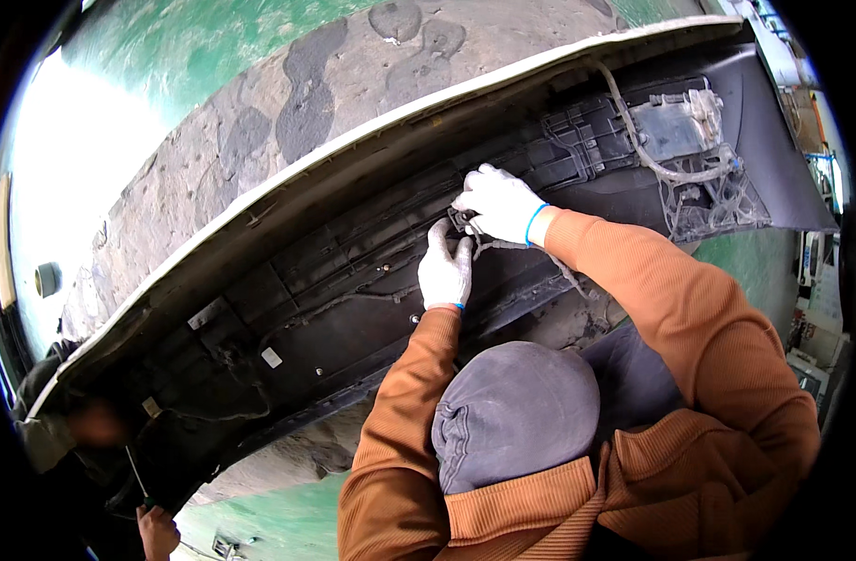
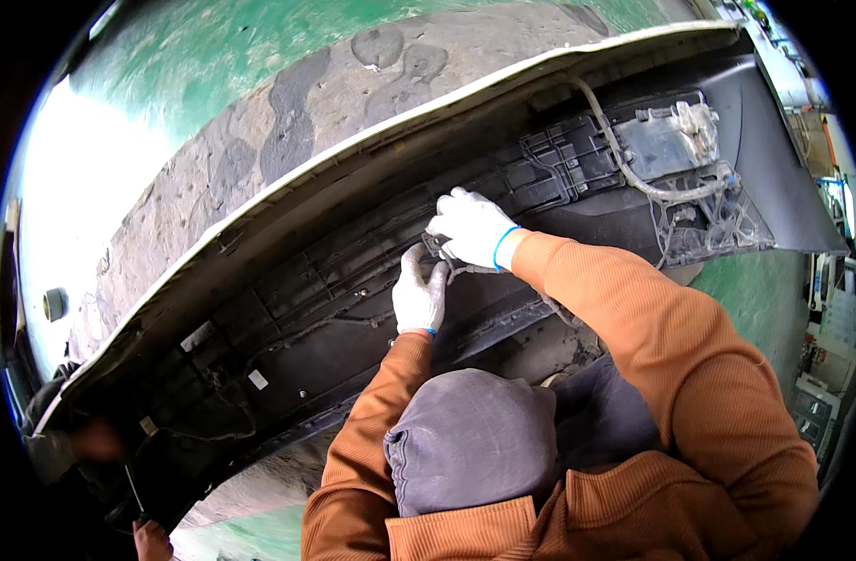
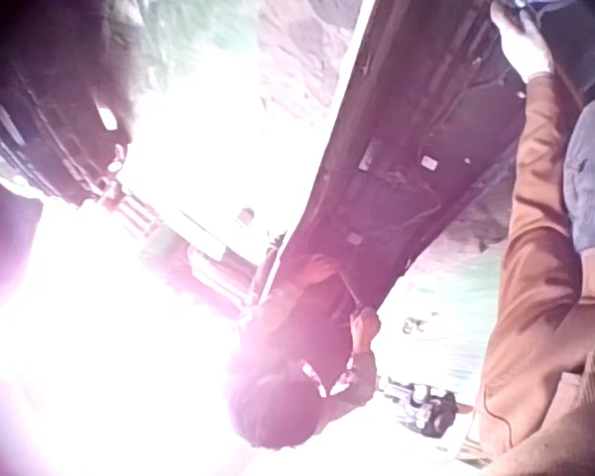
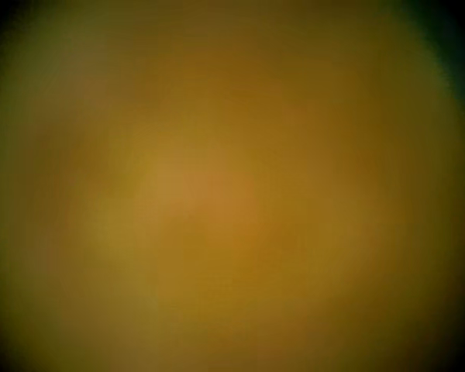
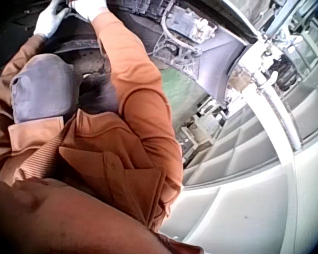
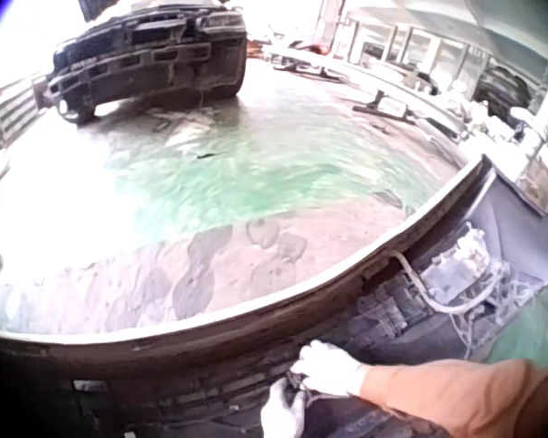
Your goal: The person works on the rear bumper of a car, removing a small black component and its attached wiring from the bumper's interior. They then reposition the bumper and continue to manipulate the wiring harness and internal components.
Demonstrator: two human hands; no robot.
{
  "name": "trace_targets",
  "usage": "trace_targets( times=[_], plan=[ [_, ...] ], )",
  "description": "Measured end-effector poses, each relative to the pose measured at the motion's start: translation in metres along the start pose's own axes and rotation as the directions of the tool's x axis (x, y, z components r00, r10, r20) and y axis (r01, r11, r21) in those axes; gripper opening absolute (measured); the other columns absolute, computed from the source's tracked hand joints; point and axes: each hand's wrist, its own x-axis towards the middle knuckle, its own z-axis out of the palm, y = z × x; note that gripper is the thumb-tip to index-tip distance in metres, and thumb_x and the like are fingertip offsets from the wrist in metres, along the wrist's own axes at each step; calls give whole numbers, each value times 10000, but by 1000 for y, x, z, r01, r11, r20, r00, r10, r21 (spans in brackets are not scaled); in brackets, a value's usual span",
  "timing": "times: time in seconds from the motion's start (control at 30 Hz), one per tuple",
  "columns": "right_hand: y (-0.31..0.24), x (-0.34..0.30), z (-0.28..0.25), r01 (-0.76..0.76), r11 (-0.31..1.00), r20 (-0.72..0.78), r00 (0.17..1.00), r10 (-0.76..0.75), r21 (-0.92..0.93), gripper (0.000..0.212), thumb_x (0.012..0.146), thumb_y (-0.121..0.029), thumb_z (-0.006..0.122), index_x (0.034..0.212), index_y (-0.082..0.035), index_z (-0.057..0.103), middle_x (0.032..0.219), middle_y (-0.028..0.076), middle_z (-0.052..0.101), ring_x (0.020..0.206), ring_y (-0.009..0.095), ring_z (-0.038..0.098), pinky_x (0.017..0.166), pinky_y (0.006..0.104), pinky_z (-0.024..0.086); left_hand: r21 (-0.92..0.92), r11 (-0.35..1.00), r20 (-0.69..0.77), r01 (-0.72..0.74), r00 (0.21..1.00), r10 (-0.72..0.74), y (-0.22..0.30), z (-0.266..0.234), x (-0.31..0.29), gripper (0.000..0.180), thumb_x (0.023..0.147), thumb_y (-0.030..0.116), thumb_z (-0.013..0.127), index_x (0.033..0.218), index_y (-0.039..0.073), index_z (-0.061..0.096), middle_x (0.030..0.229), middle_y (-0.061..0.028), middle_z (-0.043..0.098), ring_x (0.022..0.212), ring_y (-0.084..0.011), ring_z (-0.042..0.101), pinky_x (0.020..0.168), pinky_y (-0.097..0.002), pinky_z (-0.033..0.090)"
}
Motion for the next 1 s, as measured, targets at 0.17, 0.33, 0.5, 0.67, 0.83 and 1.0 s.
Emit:
trace_targets(
  times=[0.17,0.33,0.5,0.67,0.83,1.0],
  plan=[
    [0,3,5,80,992,-23,996,-82,-96,240,857,-243,783,1059,-125,728,1098,139,627,1104,370,608,968,480,545,-4,1000,5,9,1000,-9,-1,-2,5,443,993,266,754,1366,81,604,971,-180,798,902,-355,785,833,-436,602],
    [5,8,5,182,975,-19,982,-186,-125,208,860,-211,758,1023,-104,686,1076,135,618,1074,368,601,942,476,547,31,999,13,16,1000,-16,-4,-3,13,324,1007,278,746,1264,98,665,966,-208,785,904,-384,777,826,-447,599],
    [5,8,8,210,967,-41,975,-218,-143,186,867,-181,734,1030,-105,688,1065,123,619,1057,359,597,940,465,541,28,1000,22,6,1000,-7,-13,1,16,251,1022,267,735,1201,95,695,974,-231,777,931,-418,766,829,-461,597],
    [11,11,9,222,968,-15,974,-225,-122,193,867,-173,721,1048,-108,698,1061,117,623,1065,356,598,949,450,539,35,996,-17,-87,996,88,-19,3,17,228,1026,298,728,1149,122,650,897,-231,743,872,-461,729,754,-534,569],
    [17,17,8,255,962,27,967,-254,-98,219,870,-193,727,1072,-109,713,1077,114,634,1083,362,600,963,448,540,62,994,4,-91,996,91,-19,0,17,231,1032,288,725,1168,111,667,927,-226,752,898,-447,739,774,-507,577],
    [18,17,2,249,967,70,967,-245,-47,259,882,-232,743,1108,-106,724,1088,107,637,1094,360,596,973,455,538,96,987,-26,-128,991,131,-16,1,15,222,1045,294,706,1181,128,651,903,-213,749,865,-437,739,745,-519,576]
  ],
)
